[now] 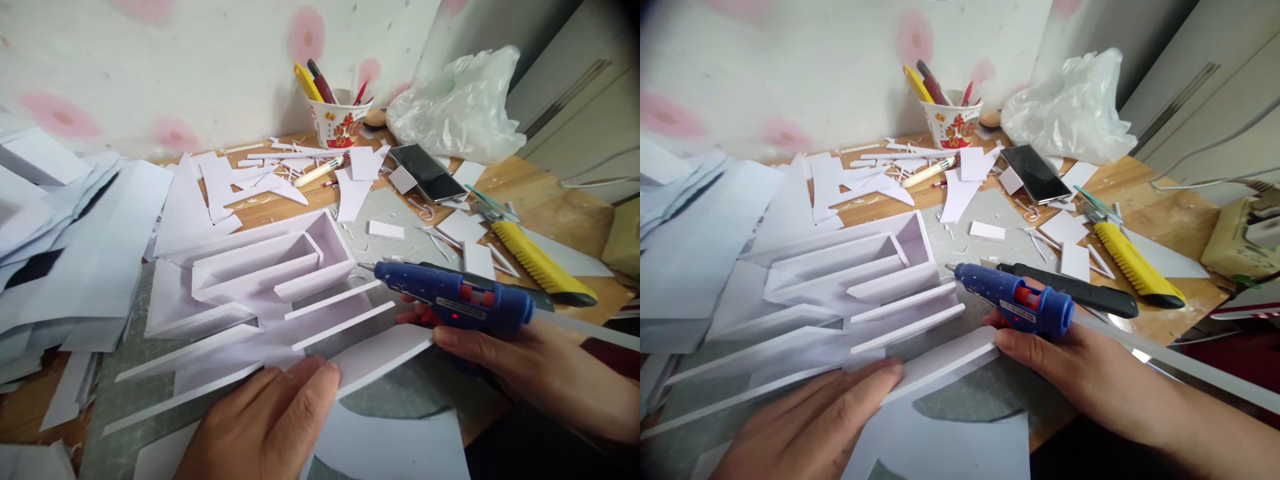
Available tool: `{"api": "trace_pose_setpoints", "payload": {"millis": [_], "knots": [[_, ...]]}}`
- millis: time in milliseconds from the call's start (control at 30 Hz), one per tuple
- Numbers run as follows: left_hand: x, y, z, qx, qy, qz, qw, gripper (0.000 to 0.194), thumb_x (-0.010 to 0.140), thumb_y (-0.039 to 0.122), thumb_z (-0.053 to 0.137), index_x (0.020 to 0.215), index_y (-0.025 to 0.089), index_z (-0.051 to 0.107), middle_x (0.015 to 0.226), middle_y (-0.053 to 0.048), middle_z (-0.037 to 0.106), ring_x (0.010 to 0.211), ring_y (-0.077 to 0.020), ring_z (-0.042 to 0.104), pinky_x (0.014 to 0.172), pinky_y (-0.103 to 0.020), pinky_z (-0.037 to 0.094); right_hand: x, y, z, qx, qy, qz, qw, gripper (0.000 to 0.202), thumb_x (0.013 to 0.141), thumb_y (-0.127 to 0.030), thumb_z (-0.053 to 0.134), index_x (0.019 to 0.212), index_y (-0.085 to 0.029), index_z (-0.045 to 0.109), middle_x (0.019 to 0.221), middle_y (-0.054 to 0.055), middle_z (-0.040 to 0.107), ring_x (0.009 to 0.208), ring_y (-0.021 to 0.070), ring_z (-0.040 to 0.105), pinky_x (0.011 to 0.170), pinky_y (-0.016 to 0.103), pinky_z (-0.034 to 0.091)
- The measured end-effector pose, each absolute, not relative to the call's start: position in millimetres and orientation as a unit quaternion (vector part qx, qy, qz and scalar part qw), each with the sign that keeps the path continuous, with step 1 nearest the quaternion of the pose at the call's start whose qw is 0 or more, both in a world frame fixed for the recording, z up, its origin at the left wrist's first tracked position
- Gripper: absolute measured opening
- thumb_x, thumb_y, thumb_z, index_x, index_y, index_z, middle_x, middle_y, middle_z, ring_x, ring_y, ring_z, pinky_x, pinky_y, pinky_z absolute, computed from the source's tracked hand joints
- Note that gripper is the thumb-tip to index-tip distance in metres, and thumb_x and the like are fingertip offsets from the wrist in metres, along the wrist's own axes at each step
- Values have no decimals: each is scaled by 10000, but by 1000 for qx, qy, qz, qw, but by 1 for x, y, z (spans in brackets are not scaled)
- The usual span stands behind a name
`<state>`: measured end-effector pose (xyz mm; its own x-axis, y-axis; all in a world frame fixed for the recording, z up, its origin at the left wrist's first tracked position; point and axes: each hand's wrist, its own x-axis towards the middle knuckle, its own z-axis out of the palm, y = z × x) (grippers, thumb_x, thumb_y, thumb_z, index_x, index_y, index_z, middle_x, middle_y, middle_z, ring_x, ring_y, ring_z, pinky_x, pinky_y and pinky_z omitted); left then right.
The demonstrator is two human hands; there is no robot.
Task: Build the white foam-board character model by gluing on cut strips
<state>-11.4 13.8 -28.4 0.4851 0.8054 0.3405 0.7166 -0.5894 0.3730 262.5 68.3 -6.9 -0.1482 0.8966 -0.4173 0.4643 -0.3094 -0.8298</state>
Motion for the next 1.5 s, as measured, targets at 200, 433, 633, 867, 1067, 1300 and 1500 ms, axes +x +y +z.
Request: {"api": "trace_pose_setpoints", "payload": {"millis": [200,433,633,867,1067,1300,1500], "knots": [[-6,17,-26,832,466,261,151,361,827,199,409,1163,297,499,907,-20,714,757,-204,683,676,-290,568,265,66,-9,-618,-560,517,196,383,677,-532,679,985,-308,717,1081,34,691,998,321,621,787,359,554],[-8,24,-23,856,426,238,172,243,843,190,414,1061,244,507,817,-2,680,695,-151,657,607,-237,541,261,69,-9,-621,-550,526,186,462,660,-609,649,990,-294,722,1108,40,683,1053,336,594,851,395,527],[-9,21,-24,850,442,226,176,259,829,91,401,1016,232,513,759,17,646,688,-137,638,586,-228,504,258,70,-13,-630,-534,529,194,529,647,-637,648,1038,-285,701,1074,44,689,919,316,619,676,382,534],[-6,21,-21,840,461,237,161,225,869,108,394,1001,222,536,756,12,657,674,-142,643,579,-237,489,255,67,-15,-644,-525,513,216,515,654,-630,648,1027,-277,685,977,37,697,874,281,607,619,340,480],[-6,19,-21,834,471,223,182,220,866,96,394,988,217,531,764,14,659,687,-139,636,596,-230,467,254,67,-14,-654,-556,474,196,501,681,-656,594,967,-251,668,842,41,680,764,246,599,592,329,453],[-5,19,-22,836,480,212,163,220,861,87,392,973,201,543,746,7,660,678,-155,636,593,-246,452,252,66,-13,-648,-552,485,199,467,706,-605,582,972,-228,653,850,45,671,788,237,588,613,321,437],[-3,19,-21,833,485,208,168,200,878,111,388,952,191,556,745,-3,663,674,-159,630,590,-251,454,248,65,-9,-625,-533,524,226,438,699,-545,603,983,-214,650,992,67,681,878,264,615,590,308,409]]}}
